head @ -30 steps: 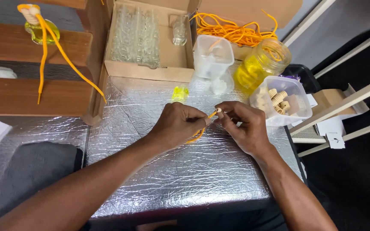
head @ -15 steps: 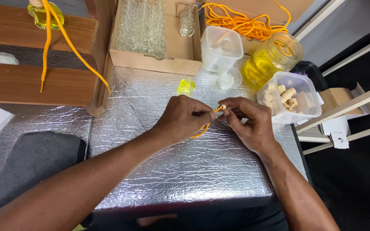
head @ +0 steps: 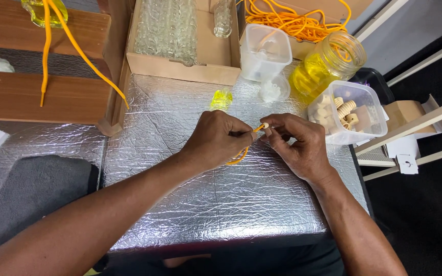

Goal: Assemble a hanging perfume bottle by threading a cord through a wooden cap and attaching it to the bottle

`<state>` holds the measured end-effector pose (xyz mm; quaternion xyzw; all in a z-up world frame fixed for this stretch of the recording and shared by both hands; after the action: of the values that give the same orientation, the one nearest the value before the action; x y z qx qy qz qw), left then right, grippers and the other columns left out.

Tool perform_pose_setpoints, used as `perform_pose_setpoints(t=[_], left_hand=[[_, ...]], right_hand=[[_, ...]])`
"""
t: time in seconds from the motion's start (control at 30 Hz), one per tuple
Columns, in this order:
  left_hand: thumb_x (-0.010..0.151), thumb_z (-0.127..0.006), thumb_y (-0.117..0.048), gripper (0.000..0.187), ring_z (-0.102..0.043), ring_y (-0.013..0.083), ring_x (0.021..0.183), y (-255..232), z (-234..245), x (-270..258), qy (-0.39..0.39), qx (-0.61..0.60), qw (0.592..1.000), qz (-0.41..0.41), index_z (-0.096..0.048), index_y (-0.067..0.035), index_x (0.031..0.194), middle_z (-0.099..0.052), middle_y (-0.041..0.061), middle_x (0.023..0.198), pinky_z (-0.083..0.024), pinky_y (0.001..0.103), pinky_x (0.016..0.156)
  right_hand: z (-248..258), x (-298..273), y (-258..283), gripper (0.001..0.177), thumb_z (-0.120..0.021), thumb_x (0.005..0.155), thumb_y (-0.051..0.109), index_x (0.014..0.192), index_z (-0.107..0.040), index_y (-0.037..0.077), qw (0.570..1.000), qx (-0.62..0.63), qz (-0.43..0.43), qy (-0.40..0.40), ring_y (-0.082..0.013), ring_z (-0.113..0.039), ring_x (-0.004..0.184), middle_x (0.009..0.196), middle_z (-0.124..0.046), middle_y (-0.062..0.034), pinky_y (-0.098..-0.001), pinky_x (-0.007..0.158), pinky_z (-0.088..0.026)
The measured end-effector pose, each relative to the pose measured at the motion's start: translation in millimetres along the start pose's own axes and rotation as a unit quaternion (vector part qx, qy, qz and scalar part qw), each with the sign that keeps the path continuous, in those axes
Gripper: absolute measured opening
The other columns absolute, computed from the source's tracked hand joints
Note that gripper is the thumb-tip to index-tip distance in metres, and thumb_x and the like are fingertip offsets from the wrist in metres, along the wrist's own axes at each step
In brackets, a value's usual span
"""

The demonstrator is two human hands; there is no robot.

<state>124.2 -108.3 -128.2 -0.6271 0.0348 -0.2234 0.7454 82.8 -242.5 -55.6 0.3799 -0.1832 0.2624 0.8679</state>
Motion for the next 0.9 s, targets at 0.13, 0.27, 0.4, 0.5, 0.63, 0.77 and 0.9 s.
perform_pose_setpoints(t=[0.13,0.27,0.4,0.5,0.63,0.77,0.9], left_hand=[[0.085,-0.068,-0.012,0.016,-0.076,0.0261,0.069,6,-3,1,0.002,-0.006,1.000,0.001,-0.082,-0.008,0.092,-0.076,0.016,0.071,-0.056,0.034,0.063],[0.086,-0.068,-0.012,0.016,-0.077,0.0258,0.070,2,0,0,0.002,-0.003,1.000,0.001,-0.082,-0.008,0.092,-0.076,0.016,0.071,-0.056,0.034,0.063],[0.086,-0.067,-0.011,0.017,-0.076,0.0257,0.071,6,-1,1,0.008,-0.005,1.000,0.001,-0.082,-0.007,0.095,-0.077,0.017,0.074,-0.056,0.033,0.064],[0.086,-0.068,-0.011,0.017,-0.077,0.0262,0.071,6,-1,1,0.008,-0.002,1.000,0.002,-0.082,-0.007,0.094,-0.077,0.017,0.074,-0.056,0.034,0.063],[0.086,-0.069,-0.011,0.016,-0.077,0.0254,0.070,10,0,1,0.002,0.003,1.000,0.004,-0.082,-0.007,0.094,-0.076,0.017,0.073,-0.056,0.034,0.062],[0.085,-0.069,-0.010,0.016,-0.076,0.0258,0.071,8,0,1,0.002,0.003,1.000,-0.002,-0.082,-0.007,0.094,-0.076,0.017,0.073,-0.056,0.034,0.063],[0.084,-0.069,-0.010,0.016,-0.077,0.0269,0.071,7,-1,1,0.002,0.011,1.000,-0.002,-0.082,-0.008,0.093,-0.076,0.016,0.072,-0.057,0.035,0.062]], right_hand=[[-1,1,4,0.008,-0.074,0.093,0.004,0.100,-0.078,0.006,1.000,-0.002,0.006,-0.002,-0.0245,-0.068,0.057,0.069,-0.073,-0.0101,-0.0324,0.057,-0.055],[0,1,2,0.007,-0.073,0.093,0.004,0.099,-0.077,0.005,1.000,-0.001,0.004,0.000,-0.0244,-0.068,0.057,0.068,-0.073,-0.0105,-0.0331,0.057,-0.055],[-1,0,-2,0.007,-0.073,0.094,0.005,0.099,-0.077,0.005,1.000,0.010,-0.005,0.004,-0.0235,-0.067,0.056,0.068,-0.073,-0.0103,-0.0325,0.057,-0.055],[-2,0,-1,0.007,-0.072,0.094,0.006,0.099,-0.077,0.005,1.000,0.015,-0.009,0.005,-0.0233,-0.067,0.056,0.068,-0.073,-0.0103,-0.0327,0.057,-0.055],[-3,1,-1,0.008,-0.070,0.095,0.005,0.100,-0.077,0.005,1.000,0.015,-0.018,0.014,-0.0235,-0.067,0.056,0.069,-0.074,-0.0108,-0.0335,0.056,-0.054],[-4,1,-1,0.008,-0.070,0.096,0.007,0.100,-0.077,0.006,1.000,0.017,-0.021,0.015,-0.0230,-0.066,0.055,0.068,-0.074,-0.0101,-0.0328,0.056,-0.054],[-4,1,-1,0.009,-0.069,0.097,0.008,0.100,-0.077,0.006,0.999,0.026,-0.016,0.014,-0.0228,-0.066,0.056,0.068,-0.074,-0.0101,-0.0327,0.055,-0.054]])
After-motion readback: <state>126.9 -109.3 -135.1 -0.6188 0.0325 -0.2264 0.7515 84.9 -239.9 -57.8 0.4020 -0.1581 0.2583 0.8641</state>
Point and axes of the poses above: each hand's wrist, its own x-axis towards the middle knuckle, its own z-axis out of the back of the hand, y = z × x, the point moved 10 cm from there along x, towards the middle knuckle
